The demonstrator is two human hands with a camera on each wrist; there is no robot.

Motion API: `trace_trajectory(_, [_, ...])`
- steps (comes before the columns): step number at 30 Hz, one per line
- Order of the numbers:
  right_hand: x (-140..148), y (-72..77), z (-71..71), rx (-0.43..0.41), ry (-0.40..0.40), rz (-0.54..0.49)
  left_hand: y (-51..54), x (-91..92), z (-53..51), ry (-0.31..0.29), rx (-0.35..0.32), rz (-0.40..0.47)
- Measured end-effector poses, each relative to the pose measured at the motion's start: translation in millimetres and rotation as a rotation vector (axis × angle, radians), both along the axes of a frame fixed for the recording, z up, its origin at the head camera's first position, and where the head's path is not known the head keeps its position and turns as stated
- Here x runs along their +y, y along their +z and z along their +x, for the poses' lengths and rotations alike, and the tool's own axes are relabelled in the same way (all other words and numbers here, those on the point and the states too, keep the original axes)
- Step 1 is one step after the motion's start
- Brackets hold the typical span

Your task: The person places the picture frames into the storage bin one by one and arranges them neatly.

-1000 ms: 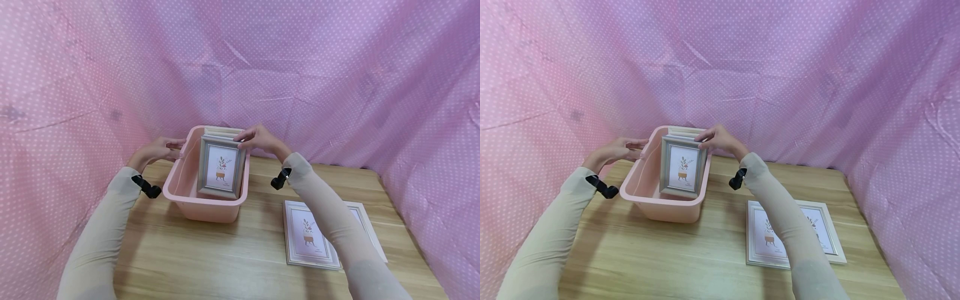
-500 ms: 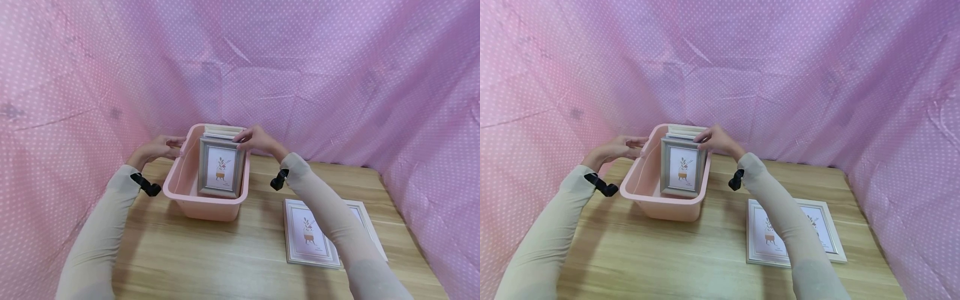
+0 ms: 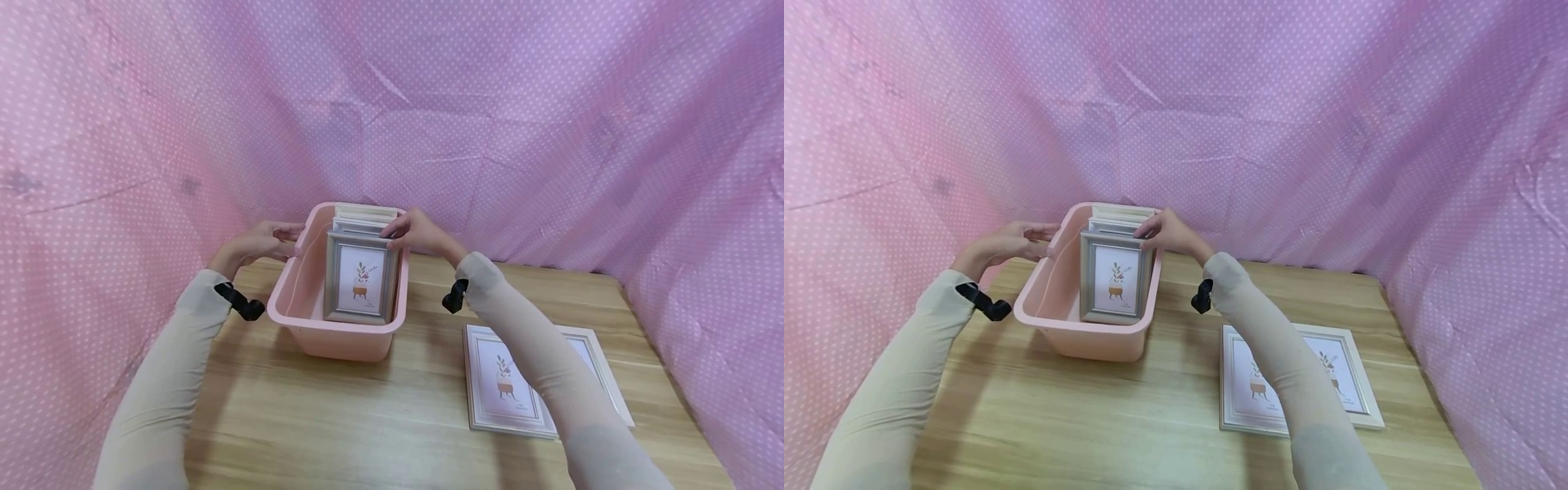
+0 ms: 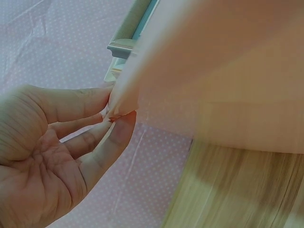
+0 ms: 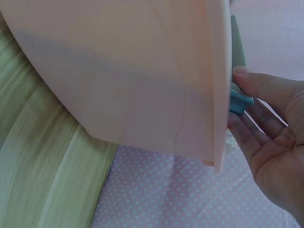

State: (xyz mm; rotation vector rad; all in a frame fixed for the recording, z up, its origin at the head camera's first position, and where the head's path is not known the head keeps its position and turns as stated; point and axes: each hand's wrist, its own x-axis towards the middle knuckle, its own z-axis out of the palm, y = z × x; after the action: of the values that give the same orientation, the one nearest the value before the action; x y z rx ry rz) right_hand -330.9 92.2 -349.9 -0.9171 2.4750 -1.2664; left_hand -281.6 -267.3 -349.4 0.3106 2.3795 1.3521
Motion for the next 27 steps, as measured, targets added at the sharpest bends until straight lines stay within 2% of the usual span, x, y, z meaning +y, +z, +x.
trace_trajectory(10, [-1,-6.7,-1.4,0.029,-0.005,0.026,0.1,4.4,4.3,0.008,-0.002,-0.022])
trace_trajectory(20, [-4,-6.6,-1.0,0.077,0.003,0.025,2.4,6.0,9.6,0.017,0.004,-0.033])
trace_trajectory(27, [-5,-7.0,0.5,0.13,-0.02,0.059,2.5,6.1,10.8,0.019,0.009,-0.028])
